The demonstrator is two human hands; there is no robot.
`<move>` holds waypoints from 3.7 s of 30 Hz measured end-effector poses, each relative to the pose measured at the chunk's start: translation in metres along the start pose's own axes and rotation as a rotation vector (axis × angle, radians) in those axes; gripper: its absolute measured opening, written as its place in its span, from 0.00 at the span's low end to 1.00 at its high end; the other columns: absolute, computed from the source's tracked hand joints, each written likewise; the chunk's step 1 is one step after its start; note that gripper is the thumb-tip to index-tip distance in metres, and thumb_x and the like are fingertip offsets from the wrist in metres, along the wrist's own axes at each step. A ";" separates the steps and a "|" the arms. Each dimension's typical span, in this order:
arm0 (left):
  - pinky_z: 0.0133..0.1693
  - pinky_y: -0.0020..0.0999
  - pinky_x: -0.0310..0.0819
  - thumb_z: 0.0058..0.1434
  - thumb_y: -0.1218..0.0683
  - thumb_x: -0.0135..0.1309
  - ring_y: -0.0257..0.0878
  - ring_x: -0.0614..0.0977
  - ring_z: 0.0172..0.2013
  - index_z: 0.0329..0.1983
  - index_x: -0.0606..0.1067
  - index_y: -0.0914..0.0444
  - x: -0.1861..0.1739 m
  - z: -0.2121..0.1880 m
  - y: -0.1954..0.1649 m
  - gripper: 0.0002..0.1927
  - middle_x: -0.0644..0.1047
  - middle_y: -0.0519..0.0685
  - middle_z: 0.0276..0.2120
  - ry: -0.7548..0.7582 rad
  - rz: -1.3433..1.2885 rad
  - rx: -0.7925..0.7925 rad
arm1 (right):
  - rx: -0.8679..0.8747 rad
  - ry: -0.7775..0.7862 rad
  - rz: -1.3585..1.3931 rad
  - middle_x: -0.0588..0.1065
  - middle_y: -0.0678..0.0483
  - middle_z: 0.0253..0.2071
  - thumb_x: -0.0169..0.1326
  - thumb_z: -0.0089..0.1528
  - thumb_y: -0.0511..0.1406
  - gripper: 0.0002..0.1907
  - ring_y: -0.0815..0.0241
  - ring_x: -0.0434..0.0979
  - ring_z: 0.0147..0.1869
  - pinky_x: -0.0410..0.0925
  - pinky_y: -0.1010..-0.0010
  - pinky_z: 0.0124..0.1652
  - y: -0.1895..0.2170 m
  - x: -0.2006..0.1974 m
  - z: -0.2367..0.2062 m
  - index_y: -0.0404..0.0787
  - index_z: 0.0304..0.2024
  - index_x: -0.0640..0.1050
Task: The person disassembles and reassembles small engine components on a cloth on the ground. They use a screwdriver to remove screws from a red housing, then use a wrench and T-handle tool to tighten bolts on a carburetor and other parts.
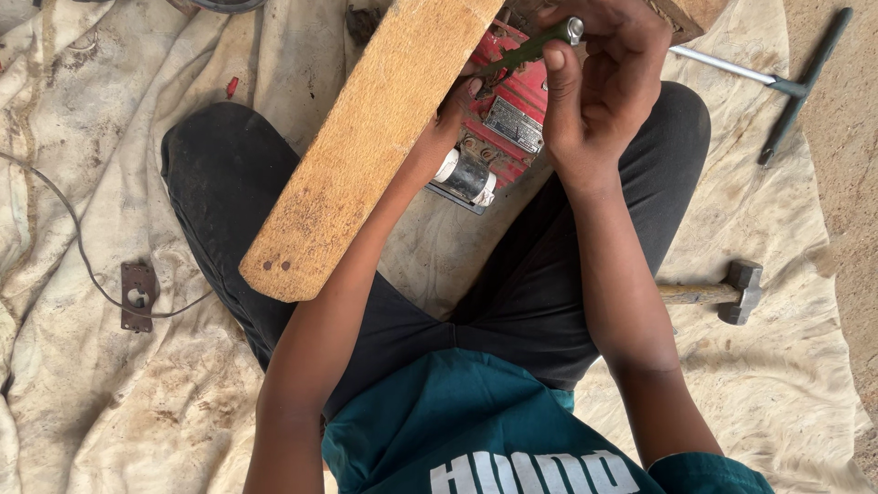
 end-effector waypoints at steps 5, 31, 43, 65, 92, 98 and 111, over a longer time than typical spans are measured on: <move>0.36 0.32 0.76 0.69 0.50 0.60 0.34 0.83 0.34 0.43 0.81 0.62 -0.001 0.003 -0.003 0.11 0.83 0.46 0.33 0.017 -0.078 -0.031 | 0.104 0.003 0.072 0.71 0.44 0.51 0.48 0.76 0.30 0.10 0.61 0.78 0.52 0.74 0.73 0.52 -0.021 0.002 -0.008 0.36 0.55 0.62; 0.49 0.31 0.78 0.73 0.49 0.56 0.35 0.83 0.46 0.52 0.76 0.62 -0.001 0.006 -0.020 0.13 0.81 0.46 0.44 0.118 -0.227 0.000 | 0.082 -0.122 0.046 0.72 0.49 0.46 0.67 0.62 0.28 0.10 0.62 0.75 0.50 0.73 0.72 0.50 0.000 -0.012 0.000 0.33 0.42 0.78; 0.46 0.32 0.78 0.70 0.49 0.56 0.35 0.84 0.42 0.48 0.81 0.61 0.003 0.010 -0.011 0.12 0.84 0.45 0.39 0.127 -0.202 -0.099 | 0.031 -0.057 0.207 0.70 0.52 0.53 0.57 0.68 0.31 0.10 0.62 0.71 0.61 0.70 0.73 0.60 0.010 0.001 0.002 0.33 0.50 0.73; 0.45 0.31 0.78 0.70 0.56 0.58 0.36 0.84 0.42 0.48 0.80 0.62 -0.008 0.000 -0.016 0.07 0.83 0.47 0.41 0.026 -0.084 0.054 | 0.210 -0.072 0.263 0.71 0.51 0.53 0.56 0.75 0.25 0.15 0.64 0.77 0.56 0.72 0.74 0.55 -0.022 -0.006 -0.014 0.38 0.57 0.65; 0.44 0.30 0.78 0.72 0.51 0.58 0.36 0.82 0.42 0.50 0.76 0.63 -0.002 0.001 -0.006 0.12 0.80 0.47 0.41 0.063 -0.181 -0.008 | 0.092 -0.033 0.167 0.71 0.51 0.54 0.58 0.74 0.23 0.17 0.63 0.77 0.58 0.74 0.73 0.59 -0.017 -0.009 -0.014 0.38 0.58 0.67; 0.43 0.30 0.77 0.75 0.49 0.53 0.34 0.83 0.41 0.52 0.78 0.62 -0.005 0.000 -0.009 0.13 0.82 0.46 0.42 0.084 -0.120 0.006 | 0.141 -0.035 0.228 0.73 0.49 0.52 0.55 0.73 0.22 0.14 0.60 0.79 0.57 0.75 0.70 0.57 -0.017 -0.008 -0.012 0.37 0.56 0.67; 0.49 0.32 0.78 0.73 0.52 0.57 0.37 0.83 0.45 0.51 0.77 0.62 -0.005 0.001 -0.015 0.10 0.81 0.47 0.43 0.068 -0.106 0.011 | 0.177 -0.128 0.248 0.75 0.47 0.50 0.55 0.72 0.26 0.13 0.61 0.81 0.52 0.76 0.72 0.53 -0.014 -0.021 -0.010 0.39 0.53 0.65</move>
Point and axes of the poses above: each hand's wrist, its own z-axis towards the middle knuckle, its own x-axis out of the palm, y = z × x, the point moved 7 cm from there along z, towards the middle knuckle
